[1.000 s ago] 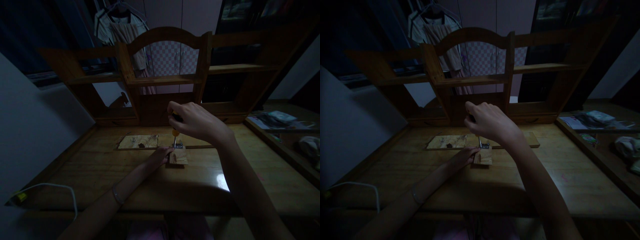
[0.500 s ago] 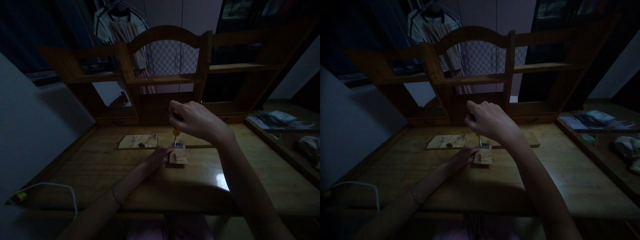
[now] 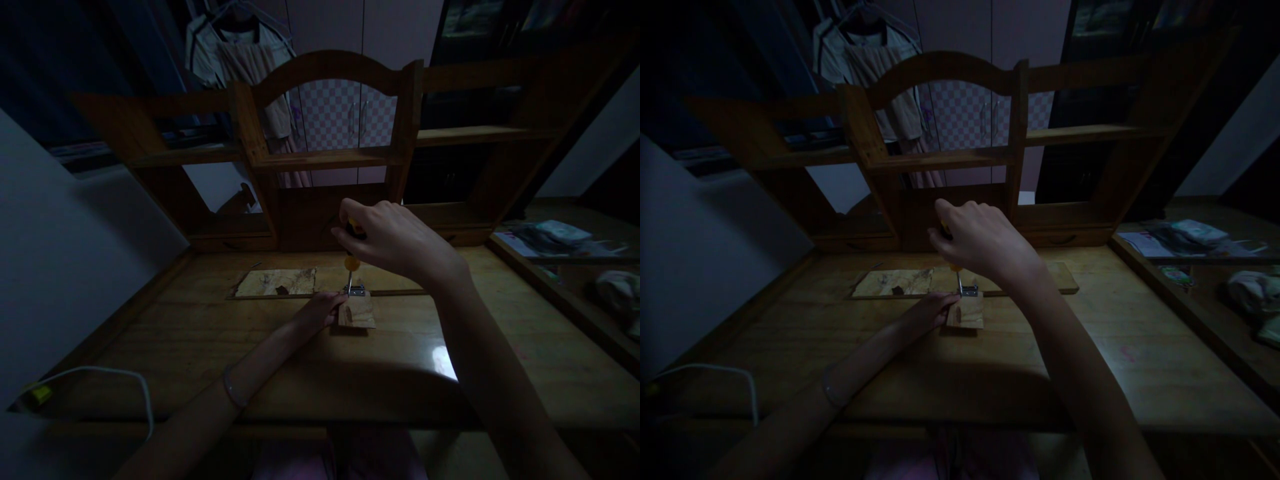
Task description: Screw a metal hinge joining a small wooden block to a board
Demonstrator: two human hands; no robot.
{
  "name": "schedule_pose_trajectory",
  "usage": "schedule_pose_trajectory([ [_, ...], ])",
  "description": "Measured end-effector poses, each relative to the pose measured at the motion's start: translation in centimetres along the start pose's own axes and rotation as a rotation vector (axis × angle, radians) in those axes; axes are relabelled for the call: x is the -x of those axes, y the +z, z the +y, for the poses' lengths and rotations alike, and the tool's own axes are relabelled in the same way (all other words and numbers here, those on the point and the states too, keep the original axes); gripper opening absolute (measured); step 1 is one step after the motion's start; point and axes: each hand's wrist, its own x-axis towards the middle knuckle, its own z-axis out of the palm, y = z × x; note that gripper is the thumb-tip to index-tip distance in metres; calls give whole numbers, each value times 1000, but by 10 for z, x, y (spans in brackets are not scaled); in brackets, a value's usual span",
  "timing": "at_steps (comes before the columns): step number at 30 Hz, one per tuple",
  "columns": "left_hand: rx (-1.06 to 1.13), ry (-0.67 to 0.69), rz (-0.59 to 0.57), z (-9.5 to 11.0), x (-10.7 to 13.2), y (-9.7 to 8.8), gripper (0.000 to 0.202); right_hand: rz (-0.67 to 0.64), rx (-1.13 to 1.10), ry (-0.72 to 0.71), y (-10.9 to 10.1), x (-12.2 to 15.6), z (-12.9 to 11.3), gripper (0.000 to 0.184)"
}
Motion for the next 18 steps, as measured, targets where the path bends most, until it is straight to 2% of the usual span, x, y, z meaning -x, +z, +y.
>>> schedule_pose_trajectory([
  [6, 11, 40, 26, 2, 5, 0, 30, 2, 72, 66, -2, 0, -3, 40],
  [9, 13, 37, 34, 5, 8, -2, 34, 9, 83, 97, -2, 0, -3, 38],
  [15, 21, 42, 6, 13, 7, -7, 29, -76, -210, -54, -2, -1, 1, 24],
  [18, 41, 34, 3, 18, 6, -7, 29, -96, -262, -80, -1, -1, 1, 18],
])
